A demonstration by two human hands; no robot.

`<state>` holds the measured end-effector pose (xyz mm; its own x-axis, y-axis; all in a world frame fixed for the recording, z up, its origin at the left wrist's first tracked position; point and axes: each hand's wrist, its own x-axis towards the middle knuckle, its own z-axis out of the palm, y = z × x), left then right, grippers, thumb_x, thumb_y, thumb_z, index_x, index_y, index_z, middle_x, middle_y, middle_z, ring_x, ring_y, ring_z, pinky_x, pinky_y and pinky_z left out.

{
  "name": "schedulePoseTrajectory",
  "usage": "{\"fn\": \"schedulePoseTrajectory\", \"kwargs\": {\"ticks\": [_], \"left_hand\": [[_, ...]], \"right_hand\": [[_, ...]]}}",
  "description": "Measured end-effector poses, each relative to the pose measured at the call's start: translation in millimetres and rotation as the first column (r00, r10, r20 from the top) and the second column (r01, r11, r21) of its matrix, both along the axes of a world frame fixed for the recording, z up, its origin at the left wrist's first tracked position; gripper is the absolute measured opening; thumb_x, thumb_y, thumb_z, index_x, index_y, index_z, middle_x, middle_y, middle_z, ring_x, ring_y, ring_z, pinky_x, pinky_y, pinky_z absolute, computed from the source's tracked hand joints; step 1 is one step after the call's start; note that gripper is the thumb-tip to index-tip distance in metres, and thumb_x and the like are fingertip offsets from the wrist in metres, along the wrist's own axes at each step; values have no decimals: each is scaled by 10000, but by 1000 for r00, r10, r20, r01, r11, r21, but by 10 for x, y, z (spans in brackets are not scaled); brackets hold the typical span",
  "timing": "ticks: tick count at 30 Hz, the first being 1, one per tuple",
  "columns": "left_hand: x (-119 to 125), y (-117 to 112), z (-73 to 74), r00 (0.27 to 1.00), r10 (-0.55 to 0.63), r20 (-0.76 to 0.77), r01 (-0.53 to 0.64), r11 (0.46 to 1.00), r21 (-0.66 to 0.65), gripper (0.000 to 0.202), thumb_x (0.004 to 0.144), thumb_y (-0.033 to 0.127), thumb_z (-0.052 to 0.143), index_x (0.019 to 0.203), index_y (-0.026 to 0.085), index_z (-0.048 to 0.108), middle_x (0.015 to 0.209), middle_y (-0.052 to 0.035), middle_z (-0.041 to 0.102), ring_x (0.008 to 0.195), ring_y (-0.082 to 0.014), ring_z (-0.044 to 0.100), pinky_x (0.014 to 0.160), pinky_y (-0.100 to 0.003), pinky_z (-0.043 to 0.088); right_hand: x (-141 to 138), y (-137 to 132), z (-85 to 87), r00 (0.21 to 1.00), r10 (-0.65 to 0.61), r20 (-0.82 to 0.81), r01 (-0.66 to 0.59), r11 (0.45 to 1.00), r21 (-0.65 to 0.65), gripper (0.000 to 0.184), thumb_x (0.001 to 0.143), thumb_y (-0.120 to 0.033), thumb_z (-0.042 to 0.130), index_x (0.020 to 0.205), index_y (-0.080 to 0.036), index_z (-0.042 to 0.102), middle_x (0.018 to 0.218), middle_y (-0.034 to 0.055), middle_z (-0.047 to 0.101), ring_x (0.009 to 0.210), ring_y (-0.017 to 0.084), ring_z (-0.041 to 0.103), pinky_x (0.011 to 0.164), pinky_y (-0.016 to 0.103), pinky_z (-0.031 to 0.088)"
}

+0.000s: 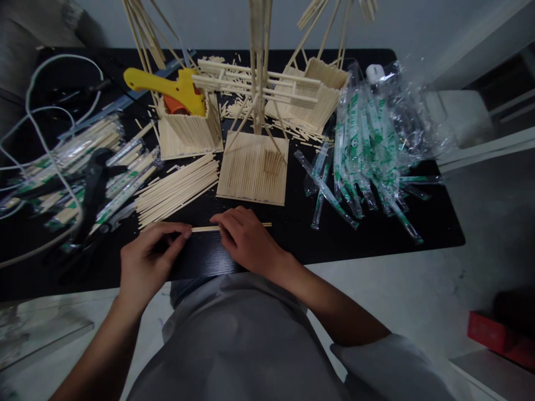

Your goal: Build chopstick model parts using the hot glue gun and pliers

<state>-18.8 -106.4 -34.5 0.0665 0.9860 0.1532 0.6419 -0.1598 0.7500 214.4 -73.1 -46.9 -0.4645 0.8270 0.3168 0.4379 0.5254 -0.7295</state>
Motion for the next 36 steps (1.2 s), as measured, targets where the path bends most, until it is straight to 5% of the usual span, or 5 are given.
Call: {"fn": "schedulePoseTrajectory", "kwargs": {"ticks": [36], "left_hand": [[-10, -3, -14, 999, -29, -43, 32, 998, 57, 61, 985, 223, 688, 1010, 235, 742, 983, -5, 781, 792, -156, 621, 799, -313, 503]], "right_hand": [[4, 3, 21, 1000, 5, -12, -5, 1000, -8, 216, 1005, -68, 559, 1144, -198, 661, 1074, 84, 761, 1018, 238, 661, 947, 412, 524]]}}
